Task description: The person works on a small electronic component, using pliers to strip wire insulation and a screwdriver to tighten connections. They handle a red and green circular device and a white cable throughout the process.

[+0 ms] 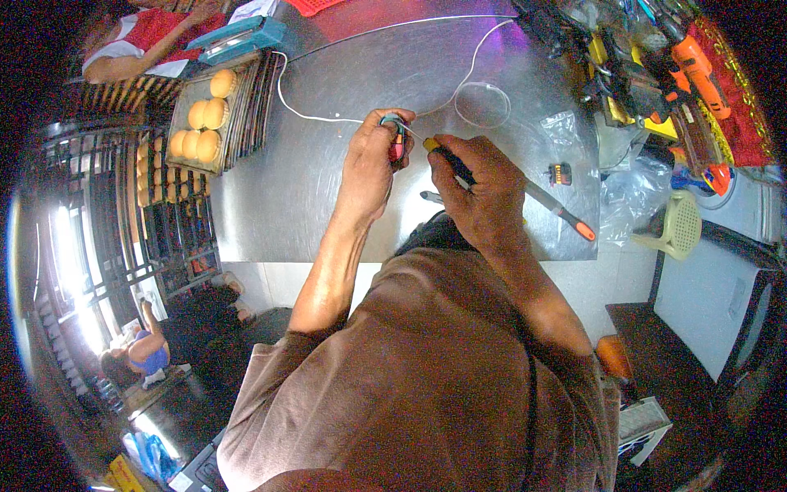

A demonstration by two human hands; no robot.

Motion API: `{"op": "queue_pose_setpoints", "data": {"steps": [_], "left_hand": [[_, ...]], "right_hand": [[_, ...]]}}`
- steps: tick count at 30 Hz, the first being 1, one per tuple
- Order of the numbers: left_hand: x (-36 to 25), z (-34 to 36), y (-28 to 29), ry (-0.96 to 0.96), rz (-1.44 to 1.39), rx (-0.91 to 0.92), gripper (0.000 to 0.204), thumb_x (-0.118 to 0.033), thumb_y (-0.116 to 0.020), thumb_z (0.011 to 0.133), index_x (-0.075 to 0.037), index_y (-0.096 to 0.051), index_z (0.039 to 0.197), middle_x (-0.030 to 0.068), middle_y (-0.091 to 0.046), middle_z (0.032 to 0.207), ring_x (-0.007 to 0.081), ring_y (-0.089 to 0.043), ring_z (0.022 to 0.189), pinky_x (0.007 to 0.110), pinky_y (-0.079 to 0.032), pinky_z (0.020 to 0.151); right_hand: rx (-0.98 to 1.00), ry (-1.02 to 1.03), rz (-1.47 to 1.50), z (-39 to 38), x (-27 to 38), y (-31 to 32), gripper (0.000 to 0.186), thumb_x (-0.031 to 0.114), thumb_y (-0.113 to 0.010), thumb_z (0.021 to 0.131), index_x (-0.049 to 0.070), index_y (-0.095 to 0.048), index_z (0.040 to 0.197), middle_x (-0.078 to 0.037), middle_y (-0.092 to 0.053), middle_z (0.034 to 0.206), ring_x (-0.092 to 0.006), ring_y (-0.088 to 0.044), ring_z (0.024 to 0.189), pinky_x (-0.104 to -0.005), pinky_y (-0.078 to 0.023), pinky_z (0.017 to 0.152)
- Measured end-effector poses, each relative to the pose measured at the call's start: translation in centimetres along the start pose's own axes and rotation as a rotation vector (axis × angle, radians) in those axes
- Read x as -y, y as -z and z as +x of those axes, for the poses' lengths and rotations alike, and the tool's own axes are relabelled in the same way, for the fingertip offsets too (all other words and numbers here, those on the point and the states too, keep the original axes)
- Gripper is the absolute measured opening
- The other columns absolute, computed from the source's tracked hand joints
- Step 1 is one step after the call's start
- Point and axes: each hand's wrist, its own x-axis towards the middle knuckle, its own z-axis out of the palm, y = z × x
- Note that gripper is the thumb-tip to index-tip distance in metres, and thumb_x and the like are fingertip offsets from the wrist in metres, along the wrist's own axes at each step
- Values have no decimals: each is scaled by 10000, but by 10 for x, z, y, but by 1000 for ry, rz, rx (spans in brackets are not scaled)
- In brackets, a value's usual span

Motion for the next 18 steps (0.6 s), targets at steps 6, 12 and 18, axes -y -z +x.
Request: {"op": "queue_pose_setpoints", "data": {"steps": [6, 12, 18], "left_hand": [[4, 1, 0, 34, 18, -5, 264, -197, -403, 991, -38, -598, 1070, -24, -476, 714, 63, -399, 627, 225, -351, 566], [6, 1, 3, 28, 46, 8, 266, -201, -403, 995, -38, -602, 1063, -29, -481, 717, 56, -402, 625, 217, -353, 555], [10, 2, 6, 93, -52, 27, 256, -186, -417, 977, -31, -604, 1058, -9, -514, 737, 65, -433, 627, 205, -372, 562]], "right_hand": [[36, -27, -20, 0, -2, -2, 173, 117, -693, 830, 41, -678, 984, -139, -659, 830, -309, -649, 741, -379, -512, 658], [13, -16, -30, -1, -2, -3, 182, 118, -692, 834, 37, -675, 996, -141, -658, 828, -304, -654, 733, -380, -514, 653], [12, -38, -34, -2, -4, -2, 184, 113, -689, 840, 36, -677, 1007, -122, -657, 804, -272, -655, 709, -359, -514, 638]]}}
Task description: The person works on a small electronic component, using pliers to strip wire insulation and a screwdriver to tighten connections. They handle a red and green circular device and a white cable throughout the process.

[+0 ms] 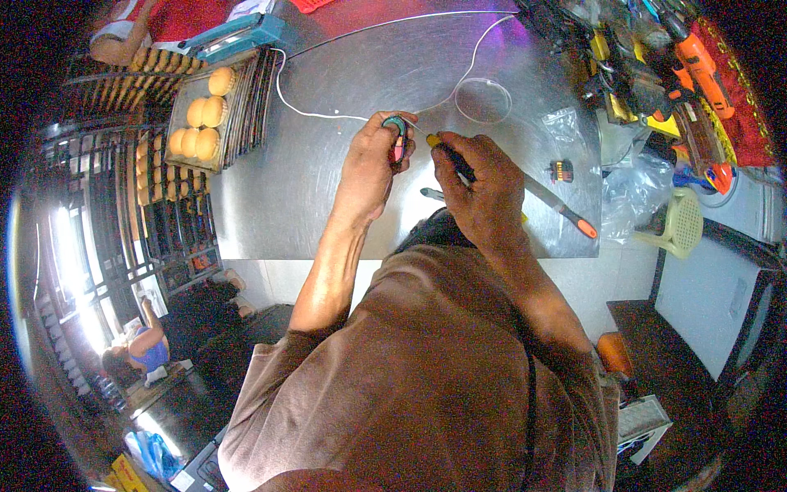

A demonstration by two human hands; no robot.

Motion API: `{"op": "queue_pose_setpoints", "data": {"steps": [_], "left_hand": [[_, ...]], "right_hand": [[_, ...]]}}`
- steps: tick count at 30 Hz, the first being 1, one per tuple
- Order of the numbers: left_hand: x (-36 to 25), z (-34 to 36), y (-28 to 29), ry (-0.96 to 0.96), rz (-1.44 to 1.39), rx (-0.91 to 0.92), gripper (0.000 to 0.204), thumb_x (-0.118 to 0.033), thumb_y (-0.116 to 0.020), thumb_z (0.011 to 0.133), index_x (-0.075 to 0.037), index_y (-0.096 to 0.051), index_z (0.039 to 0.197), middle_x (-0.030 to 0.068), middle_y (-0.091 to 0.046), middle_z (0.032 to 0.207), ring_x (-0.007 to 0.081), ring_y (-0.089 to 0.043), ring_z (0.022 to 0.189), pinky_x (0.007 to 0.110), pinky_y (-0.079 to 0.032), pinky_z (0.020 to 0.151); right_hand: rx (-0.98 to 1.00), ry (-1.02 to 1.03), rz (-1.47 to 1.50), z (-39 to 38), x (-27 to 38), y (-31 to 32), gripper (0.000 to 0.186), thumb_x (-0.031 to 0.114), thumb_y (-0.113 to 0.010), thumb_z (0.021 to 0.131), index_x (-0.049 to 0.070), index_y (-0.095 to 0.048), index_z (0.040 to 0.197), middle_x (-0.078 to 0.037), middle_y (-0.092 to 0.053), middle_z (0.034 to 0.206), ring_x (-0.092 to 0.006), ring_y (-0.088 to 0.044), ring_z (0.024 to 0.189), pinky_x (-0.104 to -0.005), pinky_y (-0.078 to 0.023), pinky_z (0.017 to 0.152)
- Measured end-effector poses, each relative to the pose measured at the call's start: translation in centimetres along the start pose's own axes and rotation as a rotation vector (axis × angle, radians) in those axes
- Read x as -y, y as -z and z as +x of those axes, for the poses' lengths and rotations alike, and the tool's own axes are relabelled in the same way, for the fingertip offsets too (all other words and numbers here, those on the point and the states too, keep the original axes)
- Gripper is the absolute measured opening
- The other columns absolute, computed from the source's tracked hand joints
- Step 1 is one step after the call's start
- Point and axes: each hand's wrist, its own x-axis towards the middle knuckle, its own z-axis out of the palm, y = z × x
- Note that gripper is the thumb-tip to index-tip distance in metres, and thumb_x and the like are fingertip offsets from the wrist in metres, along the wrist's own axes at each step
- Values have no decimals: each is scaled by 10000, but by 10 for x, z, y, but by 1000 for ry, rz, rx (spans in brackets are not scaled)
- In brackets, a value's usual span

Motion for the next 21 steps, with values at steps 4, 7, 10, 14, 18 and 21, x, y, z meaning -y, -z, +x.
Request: {"op": "queue_pose_setpoints", "data": {"steps": [4, 7, 10, 14, 18, 21], "left_hand": [[-5, -1, 2, 44, -144, 26, 259, -156, -419, 954, 9, -593, 1051, 17, -530, 760, 77, -462, 636, 200, -372, 548], [-4, -3, 4, 55, -205, 52, 264, -136, -415, 942, 37, -586, 1043, 29, -538, 771, 81, -469, 638, 196, -365, 533], [-1, -5, 6, 54, -203, 75, 266, -122, -412, 937, 46, -586, 1048, 28, -541, 777, 77, -460, 637, 196, -359, 530], [1, -7, 7, 40, -48, 62, 258, -121, -419, 943, 15, -603, 1064, 6, -542, 783, 65, -448, 644, 200, -363, 556], [9, -5, 11, -3, 123, 59, 264, -132, -432, 958, -20, -585, 1141, -17, -553, 806, 53, -437, 653, 203, -365, 586], [8, -7, 9, -40, 154, -17, 306, -118, -443, 967, 30, -516, 1225, -5, -516, 793, 65, -440, 662, 217, -387, 588]], "right_hand": [[-6, -66, 68, -1, -1, -1, 175, 113, -686, 849, 36, -677, 1006, -108, -654, 777, -236, -657, 685, -337, -508, 616], [-34, -73, 81, -3, -6, -4, 170, 116, -686, 853, 35, -677, 1003, -108, -648, 760, -220, -658, 679, -329, -505, 611], [2, -66, 87, -5, 1, -1, 169, 114, -687, 848, 34, -678, 997, -113, -644, 752, -227, -654, 672, -335, -502, 607], [15, 38, 6, -8, -3, -1, 164, 116, -684, 846, 36, -679, 990, -122, -648, 775, -257, -647, 672, -349, -499, 612], [24, -26, 22, -6, -5, 1, 157, 121, -680, 847, 38, -681, 980, -130, -656, 808, -285, -650, 697, -365, -504, 631], [18, -31, 14, -8, -10, 2, 156, 123, -679, 848, 40, -685, 980, -131, -667, 830, -282, -662, 725, -363, -512, 650]]}}
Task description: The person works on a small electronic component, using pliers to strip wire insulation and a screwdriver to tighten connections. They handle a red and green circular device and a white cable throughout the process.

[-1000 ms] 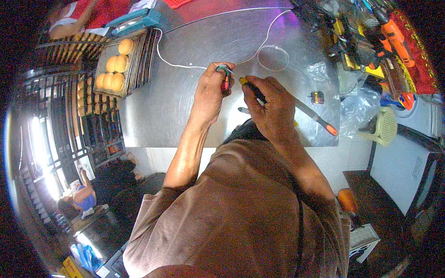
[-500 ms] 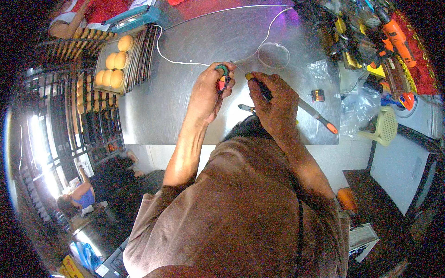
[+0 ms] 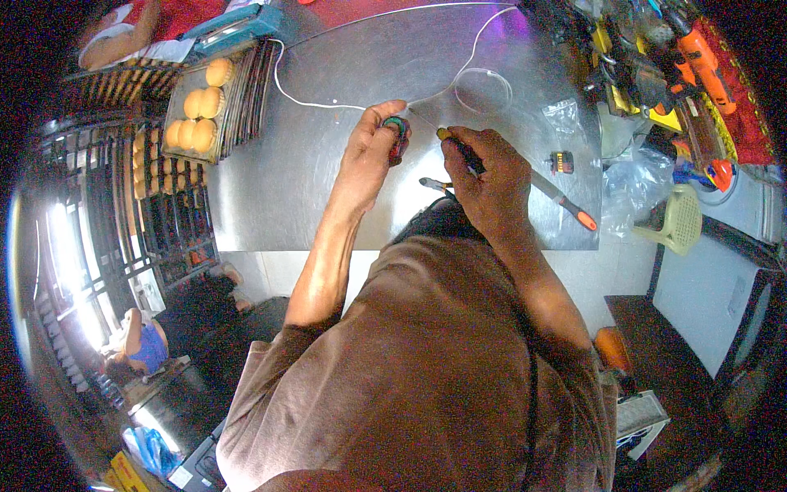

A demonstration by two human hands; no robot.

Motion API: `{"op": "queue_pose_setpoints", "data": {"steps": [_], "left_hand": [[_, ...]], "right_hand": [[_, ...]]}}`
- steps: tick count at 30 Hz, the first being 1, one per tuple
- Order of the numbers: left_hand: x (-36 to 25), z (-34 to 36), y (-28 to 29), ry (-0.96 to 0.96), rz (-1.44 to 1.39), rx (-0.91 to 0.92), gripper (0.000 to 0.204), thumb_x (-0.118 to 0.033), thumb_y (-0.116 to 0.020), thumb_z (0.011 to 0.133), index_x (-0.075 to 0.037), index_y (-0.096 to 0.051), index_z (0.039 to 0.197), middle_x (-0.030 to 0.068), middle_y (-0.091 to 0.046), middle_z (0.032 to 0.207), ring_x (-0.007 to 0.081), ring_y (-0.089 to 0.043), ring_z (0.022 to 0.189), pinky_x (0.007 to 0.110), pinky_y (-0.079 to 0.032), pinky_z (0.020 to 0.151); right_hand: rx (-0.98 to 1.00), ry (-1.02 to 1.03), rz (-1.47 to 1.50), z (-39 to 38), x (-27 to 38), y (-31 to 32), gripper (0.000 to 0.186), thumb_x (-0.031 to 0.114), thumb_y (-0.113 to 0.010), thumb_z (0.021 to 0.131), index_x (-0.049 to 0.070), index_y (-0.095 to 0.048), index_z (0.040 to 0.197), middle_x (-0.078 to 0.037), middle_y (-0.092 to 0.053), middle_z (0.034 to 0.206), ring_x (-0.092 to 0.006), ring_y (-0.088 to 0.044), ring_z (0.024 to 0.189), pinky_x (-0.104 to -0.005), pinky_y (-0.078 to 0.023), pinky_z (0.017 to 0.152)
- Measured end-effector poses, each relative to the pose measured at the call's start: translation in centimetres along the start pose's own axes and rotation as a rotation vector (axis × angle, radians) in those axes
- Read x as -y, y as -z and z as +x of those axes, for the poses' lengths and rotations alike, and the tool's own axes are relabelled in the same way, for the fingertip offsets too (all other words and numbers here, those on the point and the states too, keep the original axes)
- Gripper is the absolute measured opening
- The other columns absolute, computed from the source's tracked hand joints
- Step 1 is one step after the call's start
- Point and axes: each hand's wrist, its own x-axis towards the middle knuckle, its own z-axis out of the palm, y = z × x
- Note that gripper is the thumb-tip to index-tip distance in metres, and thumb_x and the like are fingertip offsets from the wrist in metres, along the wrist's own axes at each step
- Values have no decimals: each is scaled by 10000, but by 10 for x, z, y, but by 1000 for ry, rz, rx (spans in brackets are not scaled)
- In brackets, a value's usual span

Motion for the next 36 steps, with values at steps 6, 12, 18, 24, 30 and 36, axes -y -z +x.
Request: {"op": "queue_pose_setpoints", "data": {"steps": [6, 12, 18, 24, 30, 36], "left_hand": [[14, 2, 16, -52, 161, 176, 450, -98, -461, 943, 42, -393, 1365, 42, -541, 889, 109, -503, 761, 251, -441, 703], [15, -5, 15, -288, 378, 182, 579, -35, -478, 901, 34, -267, 1436, 83, -567, 933, 170, -552, 830, 282, -456, 791], [-6, -22, 14, -350, 287, 179, 418, 7, -421, 933, -20, -343, 1342, 53, -541, 933, 114, -497, 832, 259, -422, 792], [-5, -22, 13, -187, 94, 205, 95, -68, -424, 956, -53, -425, 1050, 47, -527, 896, 82, -436, 712, 243, -376, 636], [-12, -23, 6, -86, -144, 241, 69, -76, -449, 949, -50, -460, 1011, 57, -521, 865, 93, -422, 680, 239, -349, 600], [-13, -26, 2, -215, -193, 275, 127, -58, -470, 932, -48, -478, 1058, 95, -491, 1034, 142, -515, 801, 247, -387, 629]], "right_hand": [[3, -73, -13, -11, -12, 0, 164, 121, -685, 845, 45, -693, 990, -130, -680, 847, -272, -676, 747, -344, -523, 668], [32, -65, -18, -14, -6, 9, 164, 127, -682, 849, 48, -694, 992, -131, -686, 858, -268, -679, 752, -338, -527, 677], [32, -158, -87, -32, -56, 7, 166, 154, -647, 869, 47, -684, 991, -140, -681, 857, -301, -673, 764, -369, -528, 693], [149, -161, -322, -62, -167, -16, 171, 166, -645, 834, 23, -658, 928, -200, -665, 931, -392, -635, 898, -470, -488, 833], [34, -38, -376, -64, -168, -18, 191, 169, -624, 859, 16, -651, 972, -184, -671, 958, -353, -645, 896, -444, -497, 818], [142, -248, 30, -30, -83, -2, 174, 172, -634, 870, 23, -652, 959, -125, -682, 828, -233, -656, 739, -350, -516, 697]]}}
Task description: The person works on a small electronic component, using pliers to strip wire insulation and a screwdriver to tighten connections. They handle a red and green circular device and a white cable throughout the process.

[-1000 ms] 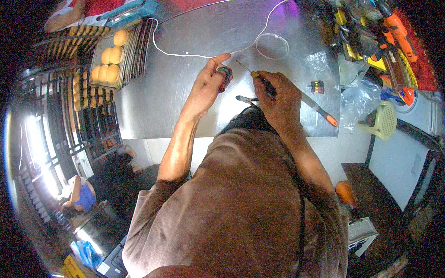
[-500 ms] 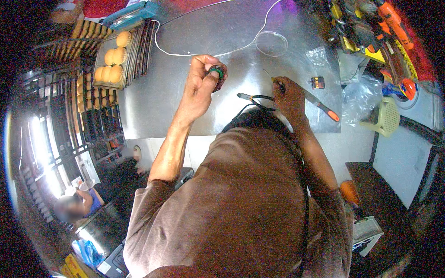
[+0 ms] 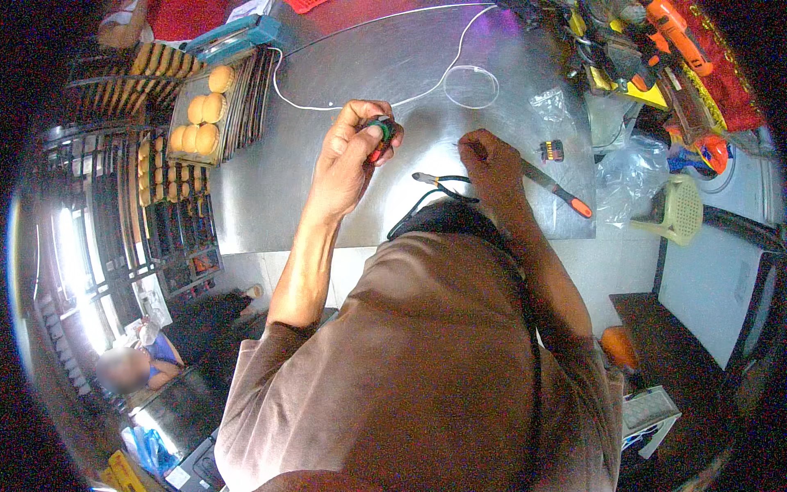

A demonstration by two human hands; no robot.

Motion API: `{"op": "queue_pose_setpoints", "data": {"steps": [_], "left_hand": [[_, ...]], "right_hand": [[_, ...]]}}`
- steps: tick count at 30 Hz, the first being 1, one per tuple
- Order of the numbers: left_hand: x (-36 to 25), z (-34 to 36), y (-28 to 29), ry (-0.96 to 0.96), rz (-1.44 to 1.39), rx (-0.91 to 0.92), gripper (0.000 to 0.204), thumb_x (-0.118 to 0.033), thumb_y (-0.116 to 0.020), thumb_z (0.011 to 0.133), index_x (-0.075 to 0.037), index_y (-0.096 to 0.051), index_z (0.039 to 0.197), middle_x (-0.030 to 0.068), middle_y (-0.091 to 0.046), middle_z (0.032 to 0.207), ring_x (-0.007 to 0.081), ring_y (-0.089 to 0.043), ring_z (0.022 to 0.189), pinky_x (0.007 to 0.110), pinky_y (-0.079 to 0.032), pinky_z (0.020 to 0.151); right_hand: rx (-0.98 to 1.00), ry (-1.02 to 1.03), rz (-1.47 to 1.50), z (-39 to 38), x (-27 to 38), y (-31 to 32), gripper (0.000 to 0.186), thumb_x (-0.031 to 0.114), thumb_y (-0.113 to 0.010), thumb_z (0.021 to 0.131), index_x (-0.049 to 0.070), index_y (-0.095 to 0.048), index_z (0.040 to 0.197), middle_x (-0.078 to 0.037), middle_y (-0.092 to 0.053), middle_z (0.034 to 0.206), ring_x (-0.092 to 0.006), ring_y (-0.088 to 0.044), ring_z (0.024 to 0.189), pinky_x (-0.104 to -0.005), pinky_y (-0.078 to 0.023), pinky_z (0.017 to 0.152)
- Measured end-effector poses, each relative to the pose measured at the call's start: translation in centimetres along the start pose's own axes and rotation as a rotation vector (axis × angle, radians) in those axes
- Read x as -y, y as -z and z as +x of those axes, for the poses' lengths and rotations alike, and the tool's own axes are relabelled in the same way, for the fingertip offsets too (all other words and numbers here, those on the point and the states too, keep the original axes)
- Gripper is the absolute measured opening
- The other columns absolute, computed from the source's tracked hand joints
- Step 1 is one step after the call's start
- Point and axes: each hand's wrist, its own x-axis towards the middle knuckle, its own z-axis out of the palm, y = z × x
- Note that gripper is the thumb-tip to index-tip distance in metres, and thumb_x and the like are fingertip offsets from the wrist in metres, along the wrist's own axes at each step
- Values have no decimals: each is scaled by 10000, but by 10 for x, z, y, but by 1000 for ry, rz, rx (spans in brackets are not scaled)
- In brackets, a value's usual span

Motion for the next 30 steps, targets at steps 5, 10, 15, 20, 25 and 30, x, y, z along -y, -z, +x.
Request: {"op": "queue_pose_setpoints", "data": {"steps": [5, 10, 15, 20, 25, 30], "left_hand": [[-3, -5, -4, -61, -104, 36, 162, -61, -488, 926, -54, -487, 1088, 99, -493, 1053, 179, -528, 870, 246, -397, 641], [-5, -10, -3, 69, -335, 60, 161, -81, -504, 930, -48, -507, 1087, 111, -506, 1070, 187, -521, 861, 230, -388, 630], [3, -14, 2, 131, -244, 48, 162, -92, -501, 935, -26, -511, 1083, 118, -531, 1058, 157, -521, 845, 221, -398, 625], [1, -15, -15, 24, -83, -61, 112, -85, -470, 963, -22, -495, 1052, 69, -590, 895, 74, -432, 679, 216, -384, 618], [-1, -12, -19, 99, -132, -145, 85, -89, -456, 974, -27, -486, 1025, 73, -594, 864, 66, -422, 638, 210, -373, 580], [0, -6, -26, 110, -265, -248, 85, -94, -468, 967, -19, -486, 1000, 83, -587, 801, 79, -451, 598, 217, -357, 524]], "right_hand": [[116, -51, 170, -6, 17, -1, 160, 171, -645, 875, 17, -658, 917, -87, -676, 752, -173, -643, 693, -314, -519, 675], [77, -35, 287, -14, 43, 0, 151, 146, -640, 869, 2, -663, 909, -80, -687, 768, -138, -655, 723, -295, -527, 695], [98, -55, 414, -6, 76, 14, 157, 130, -648, 870, -18, -664, 920, -87, -699, 792, -131, -672, 757, -278, -531, 711], [130, -7, 575, -4, 87, 6, 142, 100, -649, 880, -23, -664, 950, -77, -707, 830, -138, -677, 783, -266, -531, 725], [64, 86, 518, -2, 84, -4, 161, 114, -645, 891, -9, -663, 993, -62, -704, 859, -118, -667, 789, -256, -524, 722], [107, 5, 486, 3, 84, -9, 174, 139, -634, 899, -6, -667, 988, -63, -699, 825, -113, -661, 756, -251, -520, 699]]}}
